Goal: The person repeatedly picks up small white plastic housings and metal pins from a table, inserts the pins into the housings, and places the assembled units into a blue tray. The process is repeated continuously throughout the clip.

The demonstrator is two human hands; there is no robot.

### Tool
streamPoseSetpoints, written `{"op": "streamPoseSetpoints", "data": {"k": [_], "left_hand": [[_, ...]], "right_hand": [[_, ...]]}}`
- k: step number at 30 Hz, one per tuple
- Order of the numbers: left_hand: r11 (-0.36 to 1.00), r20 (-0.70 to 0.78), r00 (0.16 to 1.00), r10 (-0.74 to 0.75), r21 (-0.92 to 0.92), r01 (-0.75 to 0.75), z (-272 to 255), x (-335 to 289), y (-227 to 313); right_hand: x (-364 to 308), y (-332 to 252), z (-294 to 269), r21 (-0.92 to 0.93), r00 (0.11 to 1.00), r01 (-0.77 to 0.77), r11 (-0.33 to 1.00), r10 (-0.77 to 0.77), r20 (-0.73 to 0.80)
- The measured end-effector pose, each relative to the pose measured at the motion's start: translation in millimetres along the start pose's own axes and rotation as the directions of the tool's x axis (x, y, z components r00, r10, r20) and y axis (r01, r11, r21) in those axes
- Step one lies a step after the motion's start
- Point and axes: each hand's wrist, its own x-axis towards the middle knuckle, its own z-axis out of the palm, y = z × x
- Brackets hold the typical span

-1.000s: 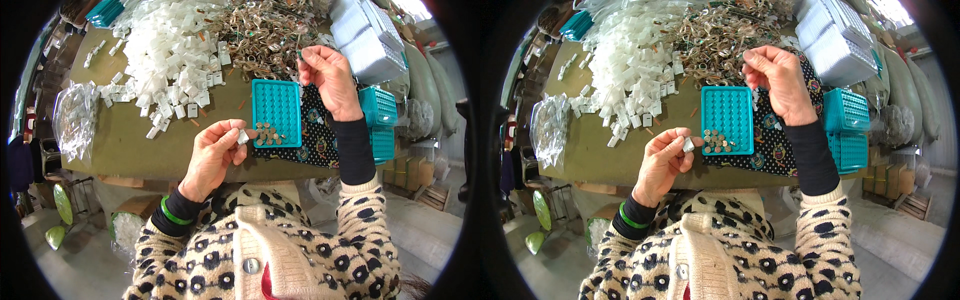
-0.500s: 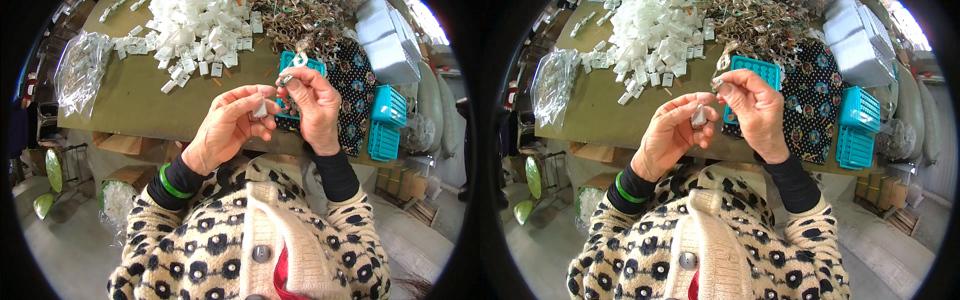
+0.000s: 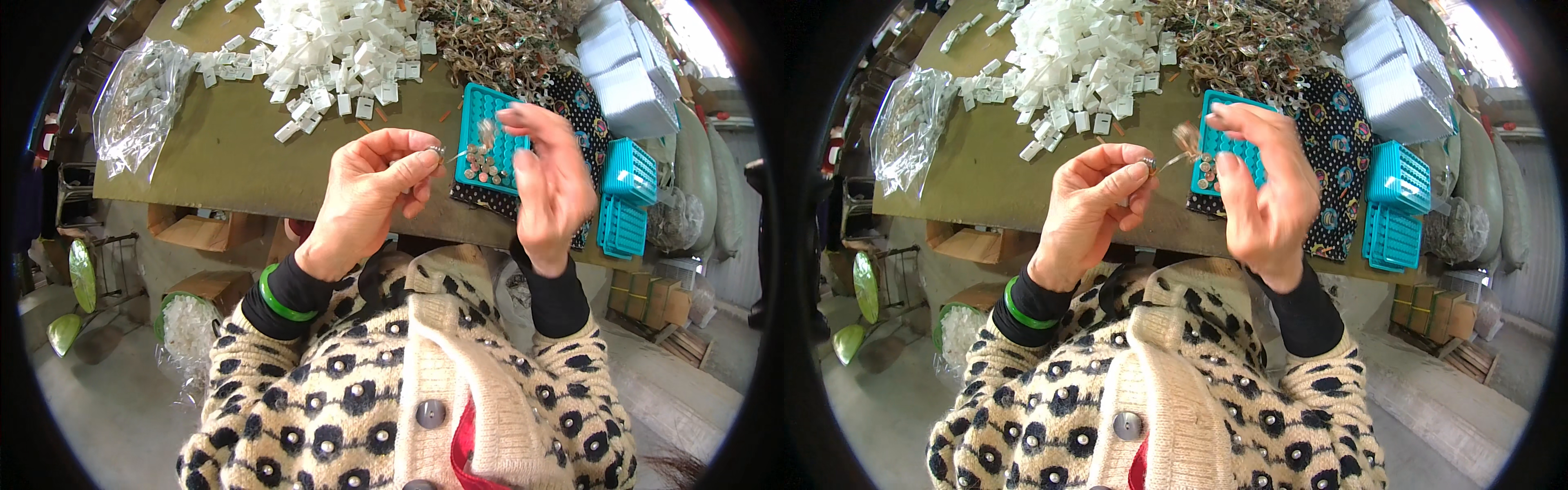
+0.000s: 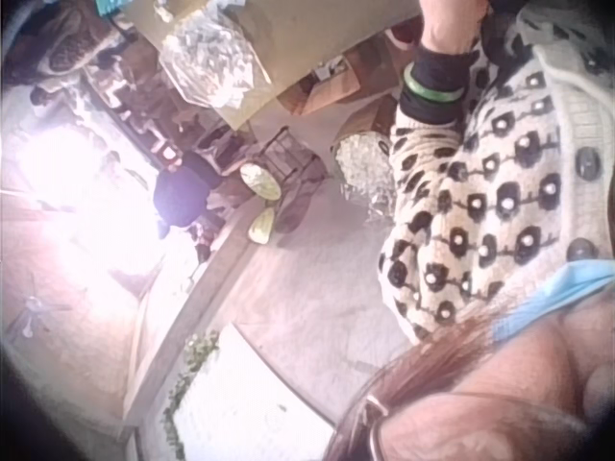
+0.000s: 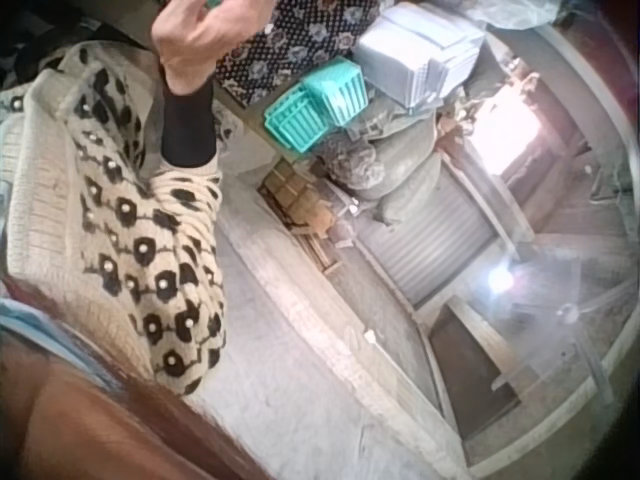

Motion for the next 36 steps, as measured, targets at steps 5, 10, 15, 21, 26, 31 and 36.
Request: {"op": "streamPoseSetpoints", "data": {"k": [5,10,15,21,26,31,36], "left_hand": [[0.946,-0.03,0.986,0.167,0.288,-0.151,6,-4,-2],[0.906,-0.058,0.966,0.25,0.367,-0.213,7,-9,-4],[0.918,-0.079,0.97,0.23,0.348,-0.19,5,-8,-3],[0.945,-0.07,0.997,0.024,0.327,0.0,-2,-2,1],[0.999,-0.034,0.999,-0.034,0.028,0.035,-1,1,-3],[0.979,0.014,0.982,-0.186,-0.078,0.187,-1,4,-5],[0.984,-0.022,0.987,-0.159,-0.08,0.157,1,2,-10]], "right_hand": [[-9,-28,7,-0.47,0.921,0.386,0.794,-0.297,0.253],[-22,-7,32,-0.409,0.965,0.211,0.888,-0.121,0.234],[-28,1,32,-0.341,0.978,0.132,0.931,-0.066,0.199],[-27,13,29,-0.282,0.965,0.209,0.936,-0.15,0.216],[-30,16,27,-0.27,0.969,0.178,0.946,-0.122,0.213],[-30,22,26,-0.242,0.981,0.167,0.956,-0.135,0.143],[-31,23,28,-0.2,0.995,0.072,0.977,-0.056,0.08]]}}
